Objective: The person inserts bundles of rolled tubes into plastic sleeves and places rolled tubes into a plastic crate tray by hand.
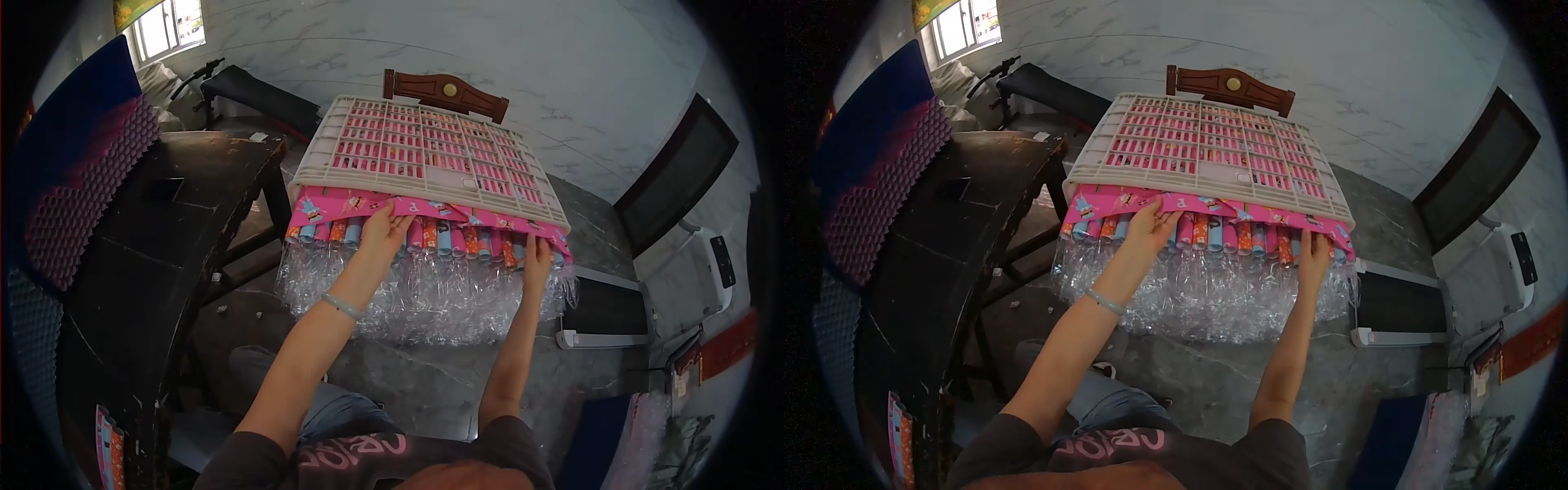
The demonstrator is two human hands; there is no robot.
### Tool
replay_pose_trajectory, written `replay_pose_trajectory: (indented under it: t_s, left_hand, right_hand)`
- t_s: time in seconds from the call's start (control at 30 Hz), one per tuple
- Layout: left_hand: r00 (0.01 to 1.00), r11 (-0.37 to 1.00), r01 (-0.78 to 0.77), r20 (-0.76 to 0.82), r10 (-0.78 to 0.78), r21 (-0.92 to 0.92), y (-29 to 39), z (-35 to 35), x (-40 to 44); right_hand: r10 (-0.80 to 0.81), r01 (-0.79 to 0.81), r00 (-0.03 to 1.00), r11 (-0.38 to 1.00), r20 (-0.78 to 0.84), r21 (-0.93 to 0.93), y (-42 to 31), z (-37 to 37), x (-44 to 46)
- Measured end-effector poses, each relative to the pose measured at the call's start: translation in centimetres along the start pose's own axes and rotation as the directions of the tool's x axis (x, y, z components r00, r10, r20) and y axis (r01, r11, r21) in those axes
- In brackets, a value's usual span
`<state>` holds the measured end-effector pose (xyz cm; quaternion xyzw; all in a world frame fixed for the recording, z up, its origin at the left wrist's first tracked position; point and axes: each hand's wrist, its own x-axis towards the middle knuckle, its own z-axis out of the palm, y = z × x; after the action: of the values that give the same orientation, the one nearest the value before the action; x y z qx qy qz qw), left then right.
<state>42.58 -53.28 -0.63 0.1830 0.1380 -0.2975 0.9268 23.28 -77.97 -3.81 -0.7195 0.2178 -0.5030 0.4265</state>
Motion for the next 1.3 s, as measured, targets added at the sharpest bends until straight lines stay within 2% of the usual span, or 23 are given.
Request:
replay_pose_trajectory:
  t_s: [0.03, 0.1, 0.17, 0.33, 0.47, 0.53, 0.6, 0.67, 0.77, 0.8, 0.83, 0.87, 0.9, 0.93, 0.97, 1.0, 1.03, 1.07, 1.1, 1.17, 1.23, 1.27, 1.3]
  left_hand:
    - [0.999, 0.999, 0.037, 0.001, -0.037, -0.015, 0.4, -0.2, 0.1]
    - [0.999, 0.999, 0.049, 0.007, -0.049, 0.019, 1.2, -0.4, 0.3]
    - [0.998, 0.998, 0.052, 0.021, -0.053, 0.046, 1.9, -0.5, 0.3]
    - [0.994, 0.993, 0.034, 0.098, -0.046, 0.114, 1.9, -1.1, 0.7]
    - [0.997, 0.993, 0.025, 0.07, -0.033, 0.114, 2.0, -1.0, 0.5]
    - [0.992, 0.993, 0.088, 0.089, -0.095, 0.073, 2.4, -0.7, 0.2]
    - [0.993, 0.992, 0.103, 0.055, -0.107, 0.066, 3.2, -0.7, -0.1]
    - [0.985, 0.991, 0.091, 0.14, -0.104, 0.1, 3.9, -1.4, -0.3]
    - [0.972, 0.985, 0.073, 0.211, -0.105, 0.154, 5.7, -2.2, -2.1]
    - [0.964, 0.982, 0.089, 0.234, -0.127, 0.165, 6.4, -3.1, -2.7]
    - [0.939, 0.975, 0.135, 0.293, -0.182, 0.176, 7.3, -3.5, -4.3]
    - [0.914, 0.97, 0.161, 0.344, -0.217, 0.183, 8.5, -4.1, -6.5]
    - [0.897, 0.974, 0.162, 0.387, -0.213, 0.159, 9.2, -5.2, -8.5]
    - [0.873, 0.973, 0.18, 0.433, -0.225, 0.143, 10.1, -5.9, -11.2]
    - [0.854, 0.977, 0.174, 0.474, -0.212, 0.123, 11.2, -6.6, -14.0]
    - [0.812, 0.986, 0.119, 0.56, -0.165, 0.119, 12.1, -8.3, -16.2]
    - [0.766, 0.991, 0.053, 0.631, -0.118, 0.121, 13.1, -10.2, -18.6]
    - [0.799, 0.992, -0.005, 0.597, -0.071, 0.125, 14.0, -11.8, -21.2]
    - [0.827, 0.99, -0.053, 0.562, -0.03, 0.13, 15.1, -13.4, -24.1]
    - [0.862, 0.962, -0.228, 0.491, 0.127, 0.15, 16.8, -16.4, -29.8]
    - [0.868, 0.912, -0.384, 0.392, 0.304, 0.143, 17.9, -19.1, -35.4]
    - [0.847, 0.847, -0.494, 0.328, 0.418, 0.195, 18.4, -20.7, -38.1]
    - [0.813, 0.777, -0.577, 0.274, 0.514, 0.253, 18.6, -21.9, -40.9]
  right_hand:
    - [0.004, -0.004, 1.0, 1.0, 0.001, -0.005, 0.4, -0.5, 0.4]
    - [0.26, -0.253, 0.965, 0.954, -0.023, 0.158, 0.8, -1.2, 0.9]
    - [0.215, -0.201, 0.975, 0.96, -0.054, 0.194, 1.0, -0.9, 1.1]
    - [0.296, -0.231, 0.936, 0.924, -0.19, 0.303, 1.3, -0.8, 1.3]
    - [0.277, -0.206, 0.947, 0.914, -0.165, 0.35, 1.5, -0.9, 1.3]
    - [0.295, -0.248, 0.942, 0.933, -0.16, 0.259, 1.9, -1.3, 1.4]
    - [0.26, -0.235, 0.962, 0.943, -0.081, 0.234, 2.9, -1.9, 1.8]
    - [0.192, -0.178, 0.979, 0.967, -0.068, 0.181, 3.9, -1.9, 2.2]
    - [0.214, -0.201, 0.975, 0.963, -0.056, 0.179, 2.9, -1.7, 2.1]
    - [0.241, -0.226, 0.969, 0.955, -0.057, 0.194, 2.4, -1.5, 2.0]
    - [0.182, -0.167, 0.98, 0.972, -0.076, 0.166, 4.7, -2.3, 2.1]
    - [0.262, -0.247, 0.961, 0.957, -0.089, 0.15, 2.0, -2.0, 1.1]
    - [0.204, -0.194, 0.971, 0.977, -0.123, 0.092, 2.3, -2.2, 0.3]
    - [0.082, -0.064, 0.989, 0.988, -0.121, 0.143, 1.5, -1.9, -0.8]
    - [0.101, -0.092, 0.99, 0.991, -0.094, 0.094, -0.4, -1.5, -2.1]
    - [0.184, -0.128, 0.939, 0.971, -0.29, 0.202, -4.2, 1.9, -4.1]
    - [0.038, -0.008, 0.997, 0.921, -0.07, 0.39, -1.7, 2.3, -3.8]
    - [0.286, -0.204, 0.958, 0.752, -0.031, 0.626, -4.2, 5.7, -5.1]
    - [0.267, -0.296, 0.952, 0.687, 0.148, 0.664, -2.7, 8.3, -4.8]
    - [0.2, -0.45, 0.886, 0.586, 0.418, 0.674, -2.6, 17.6, -6.3]
    - [0.084, -0.57, 0.743, 0.6, 0.664, 0.561, -6.9, 25.4, -11.8]
    - [0.025, -0.595, 0.666, 0.62, 0.745, 0.512, -9.9, 27.6, -15.1]
    - [-0.028, -0.603, 0.594, 0.646, 0.804, 0.468, -16.9, 27.3, -19.5]
